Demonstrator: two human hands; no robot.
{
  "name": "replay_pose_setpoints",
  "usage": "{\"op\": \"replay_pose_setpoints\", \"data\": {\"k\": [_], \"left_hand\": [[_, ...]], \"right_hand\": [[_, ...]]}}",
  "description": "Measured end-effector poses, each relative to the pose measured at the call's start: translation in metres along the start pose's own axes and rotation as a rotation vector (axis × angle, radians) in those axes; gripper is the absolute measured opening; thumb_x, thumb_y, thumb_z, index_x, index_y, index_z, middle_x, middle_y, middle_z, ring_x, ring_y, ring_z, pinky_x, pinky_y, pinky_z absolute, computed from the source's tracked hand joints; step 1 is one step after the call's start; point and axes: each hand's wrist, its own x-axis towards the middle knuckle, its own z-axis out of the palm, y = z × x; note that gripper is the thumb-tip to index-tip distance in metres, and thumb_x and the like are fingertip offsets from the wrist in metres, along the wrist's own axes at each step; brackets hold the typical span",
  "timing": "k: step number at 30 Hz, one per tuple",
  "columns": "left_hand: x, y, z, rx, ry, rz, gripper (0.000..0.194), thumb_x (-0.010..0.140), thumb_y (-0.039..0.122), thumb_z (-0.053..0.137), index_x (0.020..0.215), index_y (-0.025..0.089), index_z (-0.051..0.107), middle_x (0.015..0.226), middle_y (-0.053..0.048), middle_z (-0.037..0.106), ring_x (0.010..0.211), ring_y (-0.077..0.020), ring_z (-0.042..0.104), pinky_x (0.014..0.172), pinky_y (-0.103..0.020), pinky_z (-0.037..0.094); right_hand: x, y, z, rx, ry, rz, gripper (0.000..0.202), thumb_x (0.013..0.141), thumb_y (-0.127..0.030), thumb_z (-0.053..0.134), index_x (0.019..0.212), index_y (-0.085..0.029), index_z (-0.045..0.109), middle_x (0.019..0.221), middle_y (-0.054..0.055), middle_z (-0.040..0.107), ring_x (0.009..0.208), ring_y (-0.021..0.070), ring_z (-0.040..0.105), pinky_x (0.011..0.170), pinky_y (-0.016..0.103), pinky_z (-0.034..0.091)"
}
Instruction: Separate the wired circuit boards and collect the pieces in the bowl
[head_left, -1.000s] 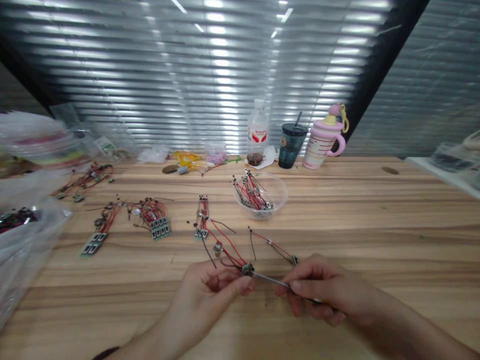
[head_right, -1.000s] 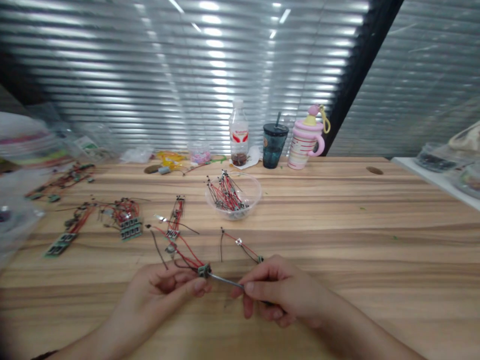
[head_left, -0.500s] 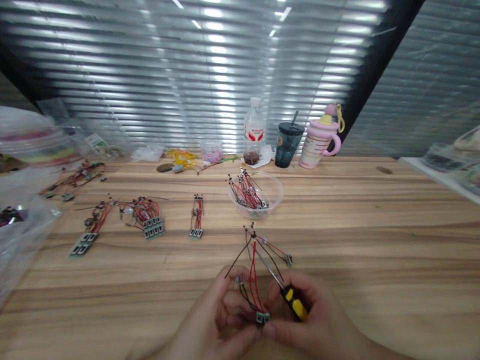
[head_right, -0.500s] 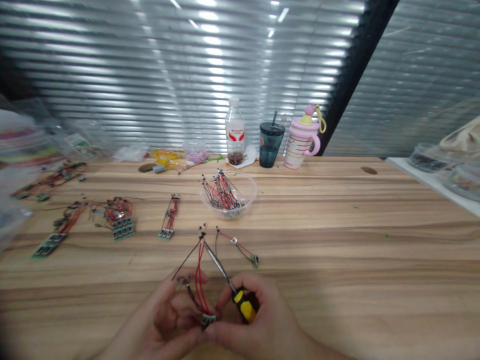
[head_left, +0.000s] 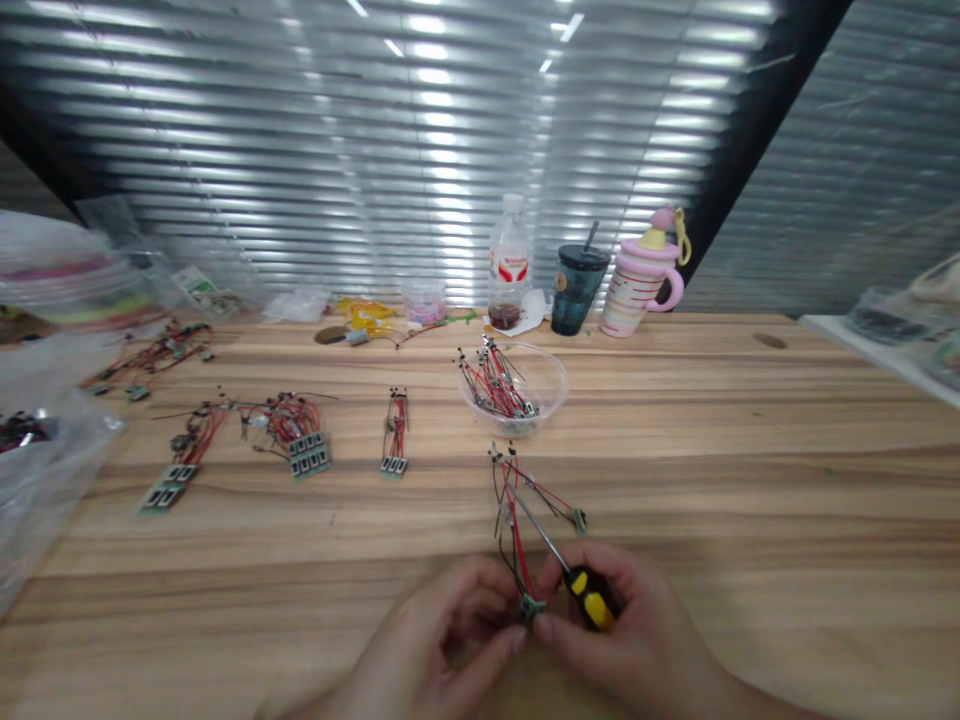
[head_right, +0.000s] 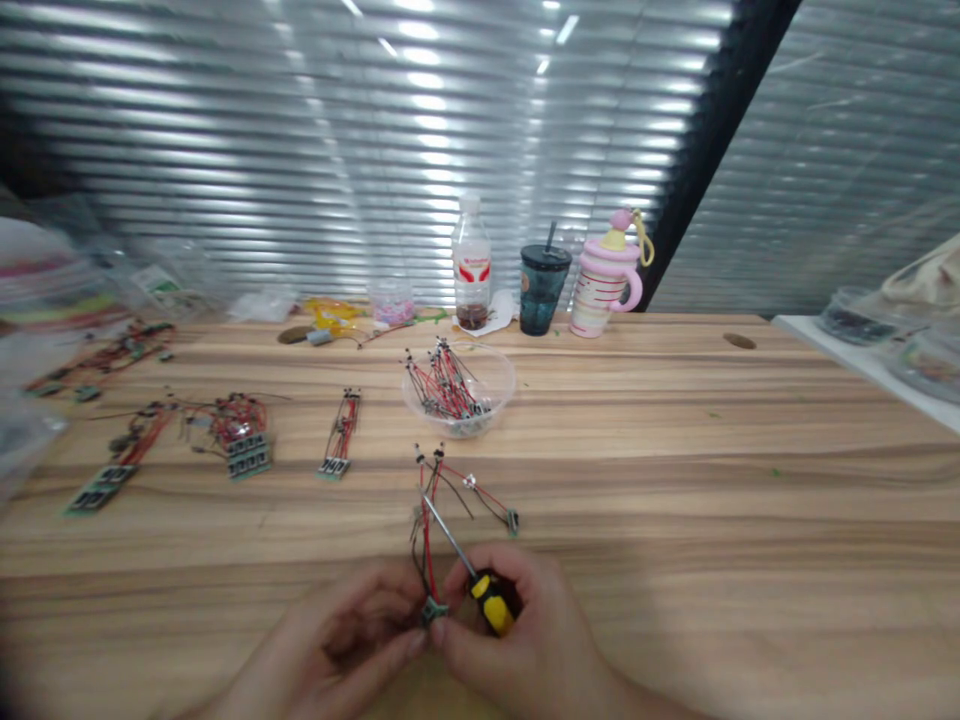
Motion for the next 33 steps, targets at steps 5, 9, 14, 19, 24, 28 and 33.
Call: {"op": "replay_pose_setpoints", "data": {"k": [5, 9, 14, 19, 24, 28, 33], "left_hand": [[-0.005, -0.001, -0.004, 0.401, 0.127, 0.228, 0.016, 0.078, 0.015, 0.054, 0.090, 0.016, 0.064, 0.081, -0.003, 0.071, 0.070, -0.0106, 0.066, 0.063, -0.015, 0.055], [-0.005, -0.004, -0.006, 0.418, 0.171, 0.301, 0.015, 0.078, 0.014, 0.054, 0.089, 0.015, 0.065, 0.080, -0.003, 0.071, 0.071, -0.0107, 0.067, 0.067, -0.017, 0.056], [-0.005, -0.003, -0.008, 0.378, 0.193, 0.285, 0.016, 0.080, 0.016, 0.055, 0.093, 0.015, 0.063, 0.084, -0.002, 0.071, 0.075, -0.0089, 0.067, 0.070, -0.014, 0.055], [-0.004, -0.004, -0.007, 0.330, 0.225, 0.205, 0.012, 0.081, 0.021, 0.055, 0.089, 0.018, 0.063, 0.076, 0.002, 0.070, 0.067, -0.0067, 0.066, 0.063, -0.010, 0.053], [-0.003, -0.005, -0.008, 0.305, 0.269, 0.165, 0.010, 0.080, 0.025, 0.056, 0.083, 0.018, 0.063, 0.071, 0.001, 0.068, 0.063, -0.0073, 0.064, 0.059, -0.010, 0.052], [-0.002, -0.004, -0.012, 0.253, 0.312, 0.134, 0.009, 0.079, 0.025, 0.058, 0.081, 0.018, 0.063, 0.072, 0.001, 0.068, 0.065, -0.0071, 0.065, 0.061, -0.009, 0.052], [0.003, -0.010, -0.016, 0.237, 0.300, 0.162, 0.010, 0.081, 0.024, 0.055, 0.085, 0.018, 0.061, 0.076, 0.001, 0.068, 0.067, -0.0076, 0.065, 0.062, -0.011, 0.052]], "right_hand": [[0.001, 0.000, 0.000, -0.002, 0.020, -0.044, 0.011, 0.066, -0.015, 0.062, 0.077, -0.017, 0.061, 0.075, 0.002, 0.065, 0.071, 0.0144, 0.060, 0.066, 0.021, 0.047], [0.003, -0.004, -0.002, 0.053, 0.024, 0.031, 0.010, 0.067, -0.018, 0.062, 0.076, -0.016, 0.059, 0.072, 0.002, 0.063, 0.066, 0.0133, 0.057, 0.059, 0.021, 0.045], [0.004, -0.006, -0.006, 0.070, 0.084, 0.069, 0.012, 0.067, -0.021, 0.064, 0.076, -0.015, 0.059, 0.067, 0.000, 0.059, 0.061, 0.0104, 0.052, 0.056, 0.019, 0.042], [0.004, -0.003, -0.009, 0.016, 0.138, 0.059, 0.015, 0.070, -0.027, 0.064, 0.077, -0.014, 0.060, 0.065, -0.001, 0.057, 0.058, 0.0095, 0.050, 0.054, 0.018, 0.041], [0.006, -0.002, -0.012, -0.039, 0.181, 0.021, 0.014, 0.070, -0.026, 0.064, 0.078, -0.015, 0.062, 0.065, 0.000, 0.059, 0.059, 0.0100, 0.053, 0.054, 0.018, 0.044], [0.007, -0.001, -0.013, -0.106, 0.161, -0.033, 0.012, 0.071, -0.025, 0.062, 0.078, -0.015, 0.063, 0.066, 0.001, 0.063, 0.059, 0.0112, 0.057, 0.054, 0.018, 0.046], [0.005, 0.001, -0.013, -0.314, 0.142, -0.226, 0.009, 0.067, -0.016, 0.063, 0.075, -0.017, 0.067, 0.066, 0.000, 0.067, 0.059, 0.0113, 0.061, 0.056, 0.017, 0.047]]}}
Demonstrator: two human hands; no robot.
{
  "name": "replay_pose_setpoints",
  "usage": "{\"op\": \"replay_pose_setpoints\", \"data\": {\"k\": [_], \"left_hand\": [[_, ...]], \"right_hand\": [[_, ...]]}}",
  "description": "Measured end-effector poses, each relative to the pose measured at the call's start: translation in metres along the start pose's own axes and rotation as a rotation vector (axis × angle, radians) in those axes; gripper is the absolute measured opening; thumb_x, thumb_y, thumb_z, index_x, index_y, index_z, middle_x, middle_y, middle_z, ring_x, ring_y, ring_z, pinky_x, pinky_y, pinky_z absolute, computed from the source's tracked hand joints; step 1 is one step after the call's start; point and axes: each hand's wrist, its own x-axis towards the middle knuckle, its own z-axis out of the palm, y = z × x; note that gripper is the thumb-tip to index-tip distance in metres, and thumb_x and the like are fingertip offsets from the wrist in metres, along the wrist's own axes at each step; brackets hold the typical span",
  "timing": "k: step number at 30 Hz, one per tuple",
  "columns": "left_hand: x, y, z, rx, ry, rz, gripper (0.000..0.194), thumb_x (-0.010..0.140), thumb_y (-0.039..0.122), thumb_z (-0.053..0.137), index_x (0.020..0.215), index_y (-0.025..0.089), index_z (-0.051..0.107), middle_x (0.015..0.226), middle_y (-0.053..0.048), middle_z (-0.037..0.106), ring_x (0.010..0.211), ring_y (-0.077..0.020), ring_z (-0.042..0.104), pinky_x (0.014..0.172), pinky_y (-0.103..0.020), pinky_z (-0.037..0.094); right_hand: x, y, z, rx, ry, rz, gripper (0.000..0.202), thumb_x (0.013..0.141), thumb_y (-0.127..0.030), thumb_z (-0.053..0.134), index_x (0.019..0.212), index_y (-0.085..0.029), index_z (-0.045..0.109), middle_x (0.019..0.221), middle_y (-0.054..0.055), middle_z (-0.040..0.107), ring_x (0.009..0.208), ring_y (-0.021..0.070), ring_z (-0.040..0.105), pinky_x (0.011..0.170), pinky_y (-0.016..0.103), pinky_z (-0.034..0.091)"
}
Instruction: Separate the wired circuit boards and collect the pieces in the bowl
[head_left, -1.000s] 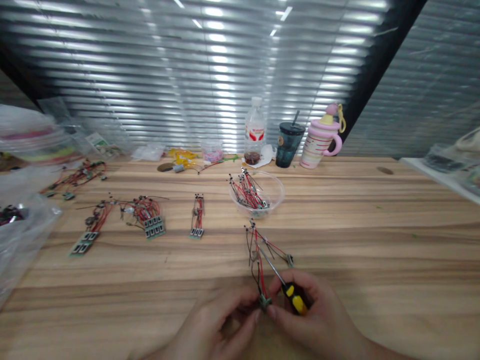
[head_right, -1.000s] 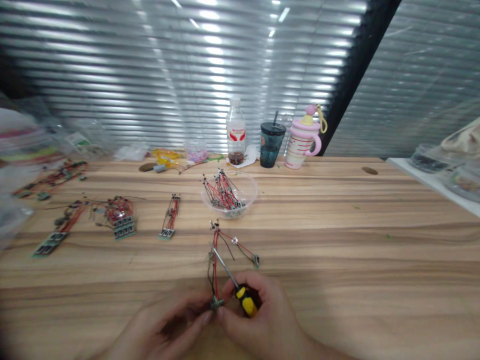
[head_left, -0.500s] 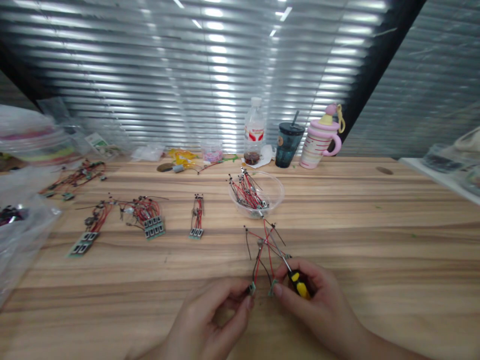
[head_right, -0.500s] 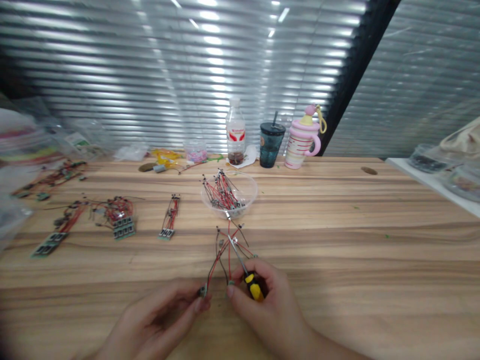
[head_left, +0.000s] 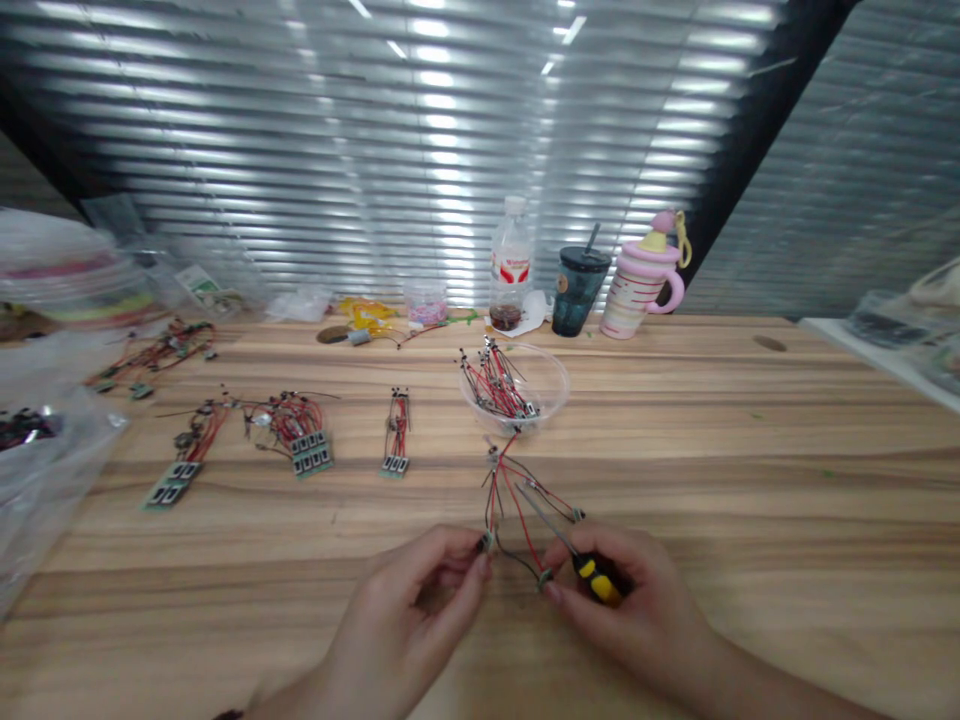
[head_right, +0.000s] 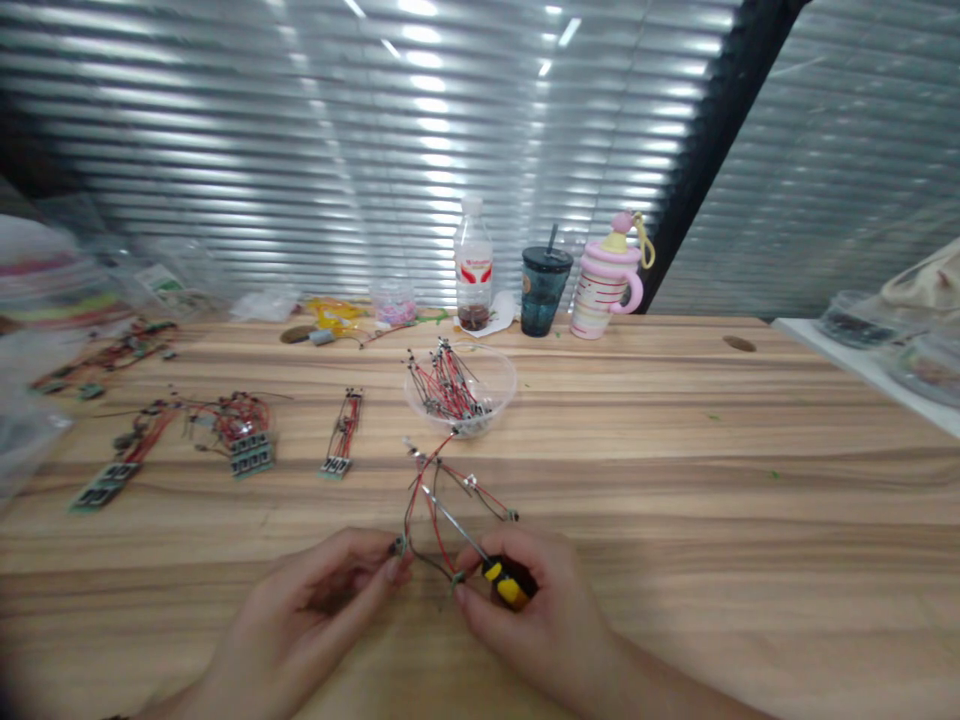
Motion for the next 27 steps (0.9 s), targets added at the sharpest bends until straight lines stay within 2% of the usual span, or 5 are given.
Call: {"op": "replay_pose_setpoints", "data": {"k": [3, 7, 10, 14, 27], "left_hand": [[0.001, -0.004, -0.004, 0.127, 0.005, 0.064, 0.009, 0.083, 0.022, 0.052, 0.088, 0.018, 0.059, 0.074, 0.001, 0.066, 0.065, -0.0075, 0.063, 0.059, -0.013, 0.051], [-0.001, 0.005, -0.014, 0.568, 0.043, 0.338, 0.009, 0.082, 0.016, 0.048, 0.087, 0.017, 0.057, 0.067, 0.001, 0.062, 0.057, -0.0102, 0.060, 0.053, -0.018, 0.049], [-0.006, 0.015, -0.019, 0.925, 0.079, 0.512, 0.013, 0.080, 0.013, 0.043, 0.076, 0.018, 0.055, 0.061, 0.000, 0.060, 0.052, -0.0161, 0.060, 0.047, -0.026, 0.049], [-0.015, 0.019, -0.015, 1.186, 0.073, 0.552, 0.014, 0.074, 0.009, 0.045, 0.068, 0.020, 0.052, 0.054, 0.001, 0.057, 0.044, -0.0181, 0.057, 0.038, -0.027, 0.045], [-0.003, 0.010, -0.005, 0.938, -0.178, 0.360, 0.009, 0.082, 0.018, 0.048, 0.082, 0.020, 0.057, 0.075, -0.002, 0.065, 0.068, -0.0182, 0.063, 0.057, -0.028, 0.052]], "right_hand": [[0.002, 0.000, -0.006, -0.065, 0.021, -0.068, 0.009, 0.069, -0.014, 0.061, 0.076, -0.018, 0.066, 0.065, -0.001, 0.066, 0.058, 0.0103, 0.060, 0.054, 0.016, 0.046], [0.013, 0.001, -0.021, -0.201, 0.072, -0.210, 0.011, 0.073, -0.013, 0.057, 0.082, -0.017, 0.062, 0.075, 0.002, 0.065, 0.070, 0.0125, 0.061, 0.064, 0.020, 0.046], [0.021, 0.005, -0.028, -0.319, -0.006, -0.206, 0.014, 0.072, -0.009, 0.055, 0.082, -0.017, 0.061, 0.076, 0.002, 0.062, 0.071, 0.0137, 0.058, 0.064, 0.023, 0.043], [0.023, 0.008, -0.030, -0.422, -0.122, -0.133, 0.018, 0.069, -0.007, 0.052, 0.080, -0.018, 0.060, 0.074, 0.001, 0.059, 0.068, 0.0145, 0.055, 0.060, 0.024, 0.039], [0.030, 0.017, -0.032, -0.435, -0.107, -0.115, 0.012, 0.075, -0.015, 0.056, 0.085, -0.018, 0.062, 0.085, 0.005, 0.060, 0.079, 0.0171, 0.055, 0.070, 0.027, 0.042]]}}
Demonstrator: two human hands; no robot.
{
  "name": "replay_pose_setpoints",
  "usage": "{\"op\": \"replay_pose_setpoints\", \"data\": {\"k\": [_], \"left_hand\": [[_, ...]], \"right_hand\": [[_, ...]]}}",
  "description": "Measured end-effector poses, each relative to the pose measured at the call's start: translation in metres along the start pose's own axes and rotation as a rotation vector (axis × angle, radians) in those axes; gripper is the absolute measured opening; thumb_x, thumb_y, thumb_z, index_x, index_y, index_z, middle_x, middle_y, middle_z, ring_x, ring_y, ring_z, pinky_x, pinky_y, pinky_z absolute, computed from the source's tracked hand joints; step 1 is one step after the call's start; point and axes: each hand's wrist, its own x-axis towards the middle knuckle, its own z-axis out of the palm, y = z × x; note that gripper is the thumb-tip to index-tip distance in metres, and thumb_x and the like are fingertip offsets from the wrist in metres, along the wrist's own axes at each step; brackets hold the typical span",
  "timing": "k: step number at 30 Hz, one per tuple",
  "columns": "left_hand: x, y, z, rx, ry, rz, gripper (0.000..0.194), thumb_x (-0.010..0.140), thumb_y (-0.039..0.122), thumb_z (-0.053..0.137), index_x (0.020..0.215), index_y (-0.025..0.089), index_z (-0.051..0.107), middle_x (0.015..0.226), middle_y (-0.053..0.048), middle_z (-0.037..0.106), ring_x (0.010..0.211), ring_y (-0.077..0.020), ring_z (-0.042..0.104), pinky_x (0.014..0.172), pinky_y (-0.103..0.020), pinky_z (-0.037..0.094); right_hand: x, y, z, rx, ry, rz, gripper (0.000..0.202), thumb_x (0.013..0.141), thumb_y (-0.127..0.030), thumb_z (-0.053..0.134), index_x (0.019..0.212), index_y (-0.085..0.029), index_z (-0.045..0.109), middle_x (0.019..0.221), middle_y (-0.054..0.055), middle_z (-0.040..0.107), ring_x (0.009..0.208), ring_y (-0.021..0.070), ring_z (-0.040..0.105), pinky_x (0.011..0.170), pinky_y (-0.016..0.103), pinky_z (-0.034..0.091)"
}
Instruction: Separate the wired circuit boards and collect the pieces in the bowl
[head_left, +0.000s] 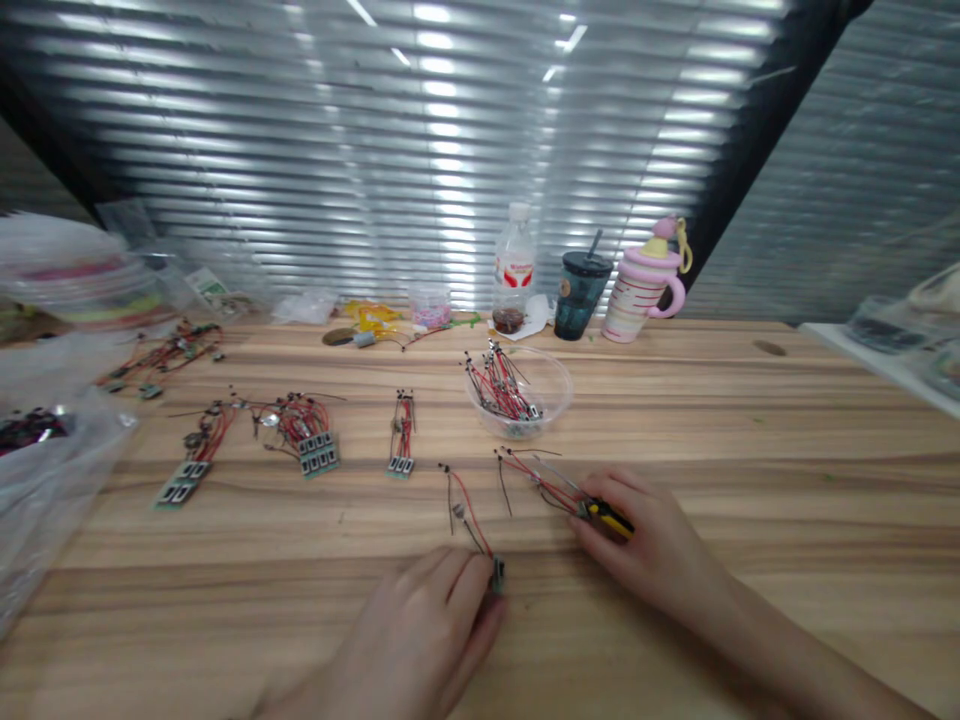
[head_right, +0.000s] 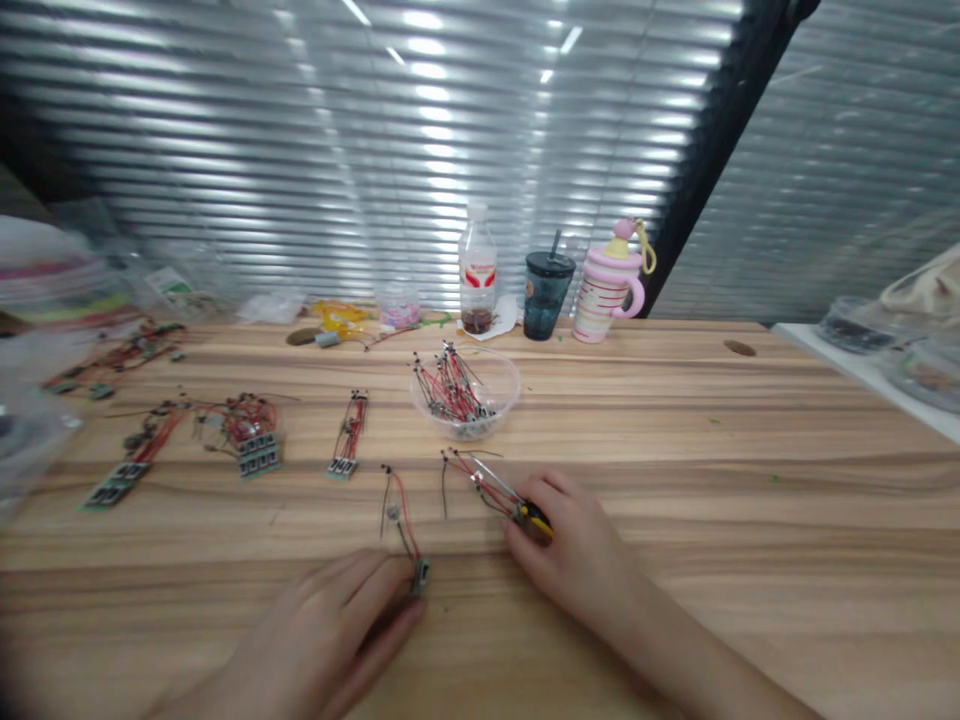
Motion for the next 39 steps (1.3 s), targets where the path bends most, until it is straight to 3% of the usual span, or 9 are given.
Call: {"op": "replay_pose_setpoints", "data": {"k": [4, 10, 15, 20, 26, 30, 33, 37, 39], "left_hand": [[0.001, 0.001, -0.007, -0.173, -0.081, 0.079, 0.010, 0.084, 0.019, 0.047, 0.085, 0.020, 0.057, 0.086, -0.002, 0.062, 0.078, -0.0157, 0.060, 0.065, -0.025, 0.053], [0.001, -0.002, -0.008, -0.307, -0.005, 0.052, 0.023, 0.085, 0.012, 0.043, 0.102, 0.020, 0.055, 0.102, -0.006, 0.056, 0.097, -0.0163, 0.051, 0.086, -0.029, 0.048], [0.003, -0.010, -0.006, -0.322, -0.066, 0.087, 0.030, 0.088, 0.011, 0.040, 0.111, 0.024, 0.053, 0.107, -0.004, 0.052, 0.104, -0.0158, 0.045, 0.095, -0.031, 0.042], [0.004, -0.010, -0.007, -0.307, -0.078, 0.126, 0.024, 0.088, 0.011, 0.042, 0.101, 0.022, 0.058, 0.100, -0.004, 0.056, 0.097, -0.0159, 0.047, 0.086, -0.028, 0.045], [0.014, 0.004, -0.001, -0.191, 0.030, 0.213, 0.014, 0.087, 0.015, 0.046, 0.087, 0.019, 0.060, 0.091, -0.004, 0.060, 0.088, -0.0163, 0.049, 0.076, -0.027, 0.046], [0.031, 0.013, 0.009, 0.020, 0.063, 0.361, 0.007, 0.080, 0.014, 0.056, 0.085, 0.016, 0.060, 0.083, -0.005, 0.062, 0.080, -0.0184, 0.052, 0.073, -0.033, 0.049], [0.045, 0.010, 0.015, 0.112, 0.080, 0.429, 0.015, 0.075, 0.010, 0.060, 0.090, 0.013, 0.060, 0.086, -0.006, 0.063, 0.083, -0.0211, 0.054, 0.077, -0.039, 0.050], [0.058, -0.002, 0.011, 0.035, 0.058, 0.411, 0.014, 0.081, 0.014, 0.055, 0.093, 0.017, 0.061, 0.090, -0.006, 0.063, 0.089, -0.0204, 0.055, 0.081, -0.038, 0.050], [0.062, -0.009, 0.004, -0.070, -0.013, 0.370, 0.019, 0.081, 0.021, 0.056, 0.099, 0.020, 0.060, 0.096, -0.006, 0.062, 0.094, -0.0200, 0.054, 0.083, -0.036, 0.050]], "right_hand": [[0.001, 0.003, 0.004, 0.041, -0.045, 0.005, 0.012, 0.079, -0.016, 0.054, 0.086, -0.018, 0.063, 0.083, 0.004, 0.061, 0.078, 0.0168, 0.056, 0.069, 0.027, 0.043], [-0.001, 0.001, 0.007, 0.091, -0.035, -0.025, 0.010, 0.081, -0.016, 0.054, 0.086, -0.017, 0.063, 0.086, 0.005, 0.062, 0.080, 0.0167, 0.056, 0.071, 0.027, 0.044], [0.000, 0.000, 0.004, 0.088, -0.040, -0.005, 0.011, 0.079, -0.026, 0.061, 0.086, -0.017, 0.063, 0.087, 0.005, 0.061, 0.081, 0.0171, 0.056, 0.072, 0.027, 0.044], [0.000, 0.000, 0.003, 0.023, -0.080, 0.024, 0.015, 0.075, -0.027, 0.065, 0.086, -0.016, 0.065, 0.084, 0.005, 0.061, 0.077, 0.0179, 0.055, 0.068, 0.028, 0.042], [0.002, -0.001, 0.005, 0.095, -0.105, 0.041, 0.010, 0.078, -0.023, 0.062, 0.084, -0.017, 0.066, 0.080, 0.005, 0.063, 0.074, 0.0171, 0.056, 0.065, 0.027, 0.043], [0.004, 0.001, 0.007, 0.125, -0.104, 0.031, 0.010, 0.076, -0.020, 0.062, 0.084, -0.017, 0.067, 0.079, 0.004, 0.064, 0.074, 0.0172, 0.057, 0.066, 0.027, 0.043], [0.005, 0.001, 0.004, 0.168, -0.108, 0.045, 0.016, 0.073, -0.015, 0.062, 0.087, -0.017, 0.068, 0.082, 0.004, 0.066, 0.076, 0.0178, 0.058, 0.069, 0.027, 0.044], [0.004, -0.007, -0.006, 0.250, -0.112, 0.090, 0.014, 0.079, -0.018, 0.058, 0.088, -0.019, 0.067, 0.084, 0.002, 0.067, 0.077, 0.0167, 0.059, 0.070, 0.026, 0.043], [0.002, -0.012, -0.010, 0.255, -0.123, 0.123, 0.012, 0.078, -0.022, 0.060, 0.088, -0.021, 0.067, 0.083, 0.000, 0.066, 0.076, 0.0167, 0.059, 0.068, 0.025, 0.043]]}}
